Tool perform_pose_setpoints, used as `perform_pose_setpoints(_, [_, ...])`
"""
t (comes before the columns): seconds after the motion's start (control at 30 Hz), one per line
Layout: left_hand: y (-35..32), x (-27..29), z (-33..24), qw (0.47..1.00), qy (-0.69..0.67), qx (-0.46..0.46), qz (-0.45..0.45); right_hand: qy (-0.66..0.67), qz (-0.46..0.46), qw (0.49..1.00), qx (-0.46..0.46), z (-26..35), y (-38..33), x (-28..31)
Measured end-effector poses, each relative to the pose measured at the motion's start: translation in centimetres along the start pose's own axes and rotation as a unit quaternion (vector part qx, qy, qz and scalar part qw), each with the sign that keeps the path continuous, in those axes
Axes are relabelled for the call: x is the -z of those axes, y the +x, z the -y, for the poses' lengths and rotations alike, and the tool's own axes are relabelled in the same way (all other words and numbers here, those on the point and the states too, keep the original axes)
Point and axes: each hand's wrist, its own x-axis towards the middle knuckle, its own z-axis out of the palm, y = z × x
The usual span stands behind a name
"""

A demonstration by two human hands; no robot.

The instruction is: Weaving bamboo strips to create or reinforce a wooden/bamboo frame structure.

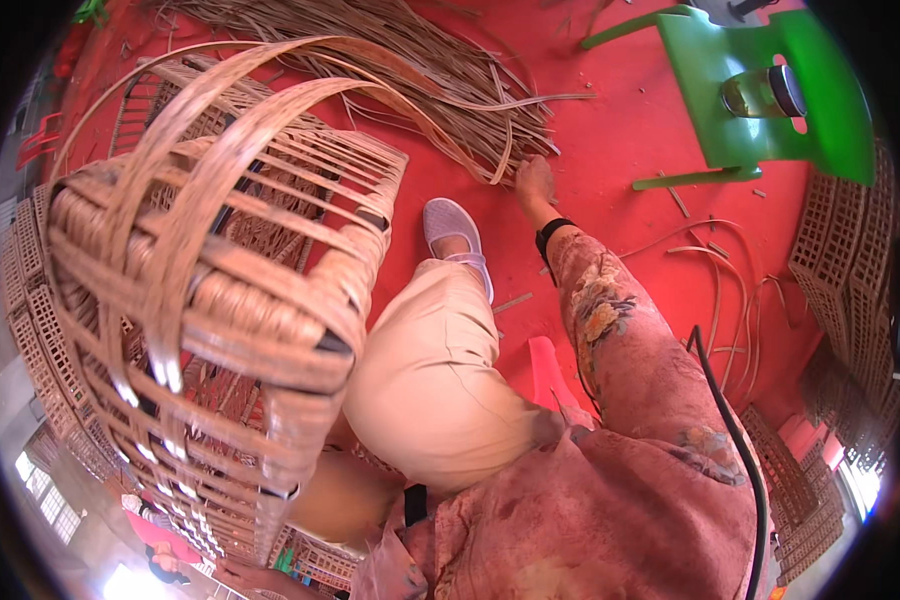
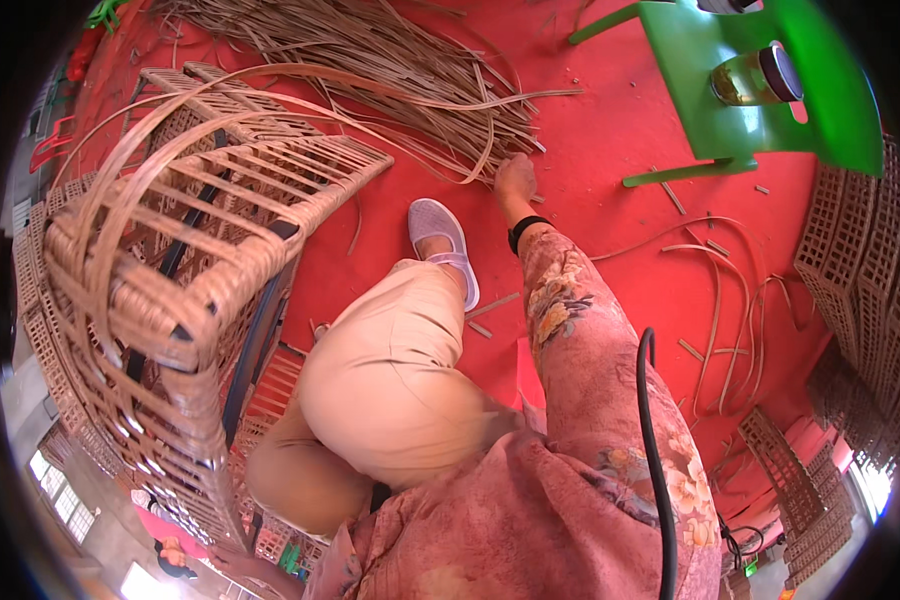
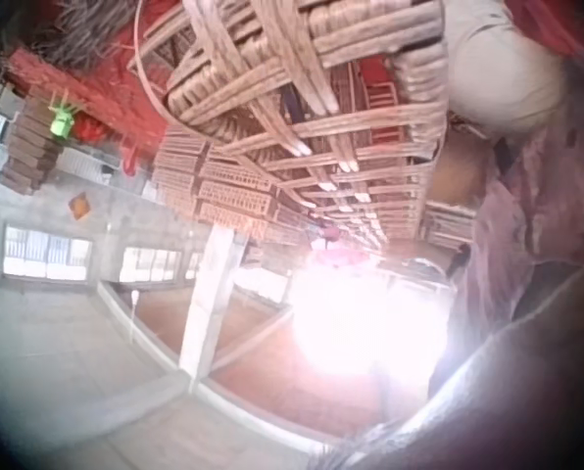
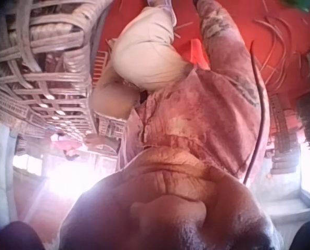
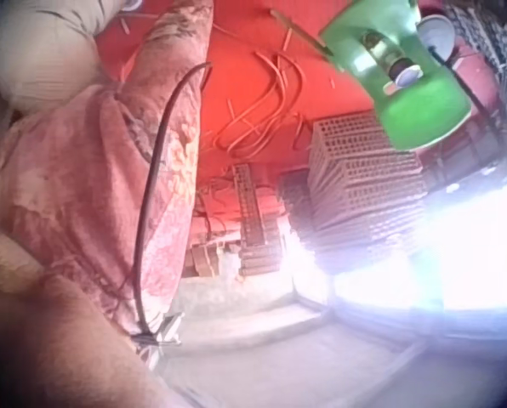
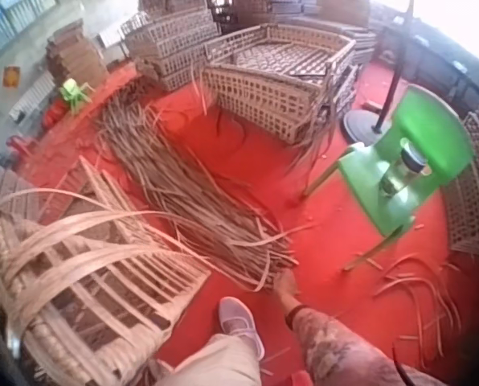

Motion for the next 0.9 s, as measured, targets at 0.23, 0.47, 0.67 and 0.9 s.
perform_pose_setpoints(0.23, [0.6,0.1,0.1,0.999,0.017,-0.026,0.012,-0.037,0.076,0.996,-0.036,1.1,1.4,0.6])
perform_pose_setpoints(0.47, [0.9,0.6,0.2,0.998,0.030,-0.041,0.027,-0.162,0.068,0.975,0.134,3.1,-1.2,2.4])
perform_pose_setpoints(0.67, [0.9,1.6,1.4,0.977,0.138,-0.161,0.037,-0.283,0.093,0.940,0.167,3.8,-0.4,1.4])
perform_pose_setpoints(0.9, [0.8,0.3,1.7,0.979,0.124,-0.161,0.004,-0.135,0.038,0.977,0.158,3.4,1.7,3.6])
